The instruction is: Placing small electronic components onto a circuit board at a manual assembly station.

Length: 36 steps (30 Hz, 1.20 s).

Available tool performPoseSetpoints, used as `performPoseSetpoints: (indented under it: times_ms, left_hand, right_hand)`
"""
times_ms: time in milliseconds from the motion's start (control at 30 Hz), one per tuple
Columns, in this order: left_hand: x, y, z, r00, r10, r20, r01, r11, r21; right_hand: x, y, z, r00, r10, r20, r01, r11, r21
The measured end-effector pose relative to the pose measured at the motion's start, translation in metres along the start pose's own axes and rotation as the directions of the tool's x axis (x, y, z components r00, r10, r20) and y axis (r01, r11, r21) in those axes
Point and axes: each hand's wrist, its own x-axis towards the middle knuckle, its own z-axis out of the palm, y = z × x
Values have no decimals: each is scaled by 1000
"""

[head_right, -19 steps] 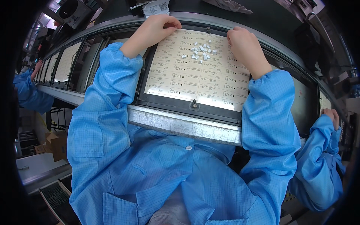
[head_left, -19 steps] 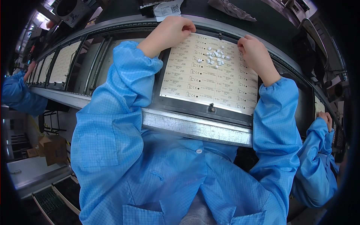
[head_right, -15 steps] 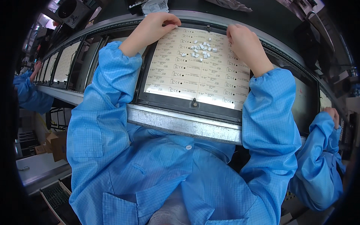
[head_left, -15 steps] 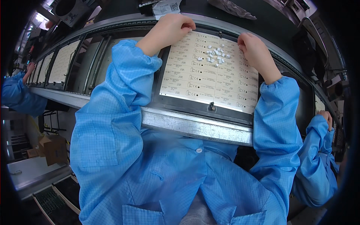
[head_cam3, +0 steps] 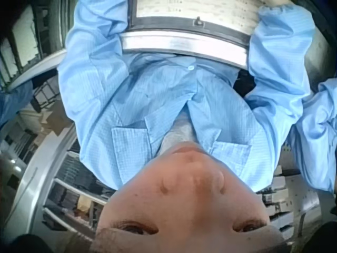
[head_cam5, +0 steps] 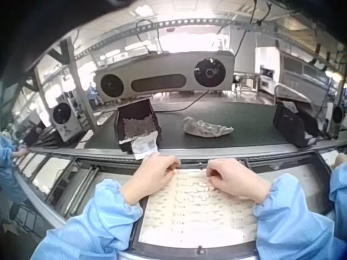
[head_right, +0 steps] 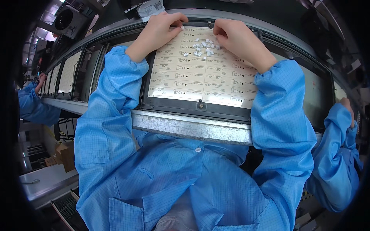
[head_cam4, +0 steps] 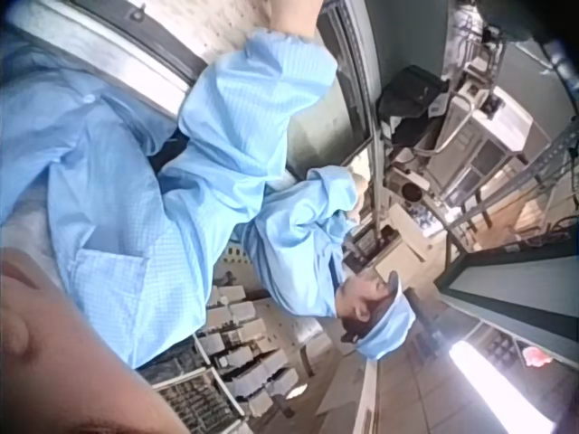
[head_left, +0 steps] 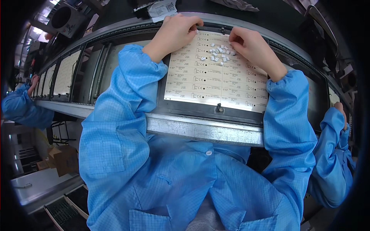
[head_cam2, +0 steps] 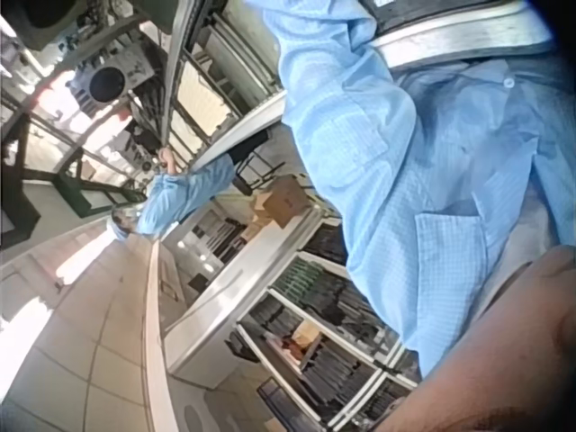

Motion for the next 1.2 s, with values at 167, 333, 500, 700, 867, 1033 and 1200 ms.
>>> performPoseSetpoints:
  times_ms: [167,333,500,700,867,1033,1200]
  left_hand:
    - [4,0,4,992,128,3,-128,987,96]
    - [2,-4,4,988,154,2,-153,983,102]
    - [4,4,0,986,164,12,-163,969,188]
    - [5,3,0,987,159,32,-162,978,134]
    - [10,12,6,980,177,92,-196,940,279]
    - [10,19,2,990,122,74,-127,990,58]
    - [7,44,1,966,196,168,-204,979,31]
  right_hand:
    - [-5,13,1,989,-122,-84,119,992,-41]
    - [-7,14,-6,998,-56,-10,56,998,-11]
    - [-9,18,-10,998,-37,-43,39,999,33]
    - [-8,18,-13,998,61,-13,-61,997,41]
    - [-2,26,-1,986,-144,-86,140,989,-51]
    - [3,30,10,986,-159,-40,151,977,-148]
    - [-9,32,-1,981,-157,-115,149,986,-70]
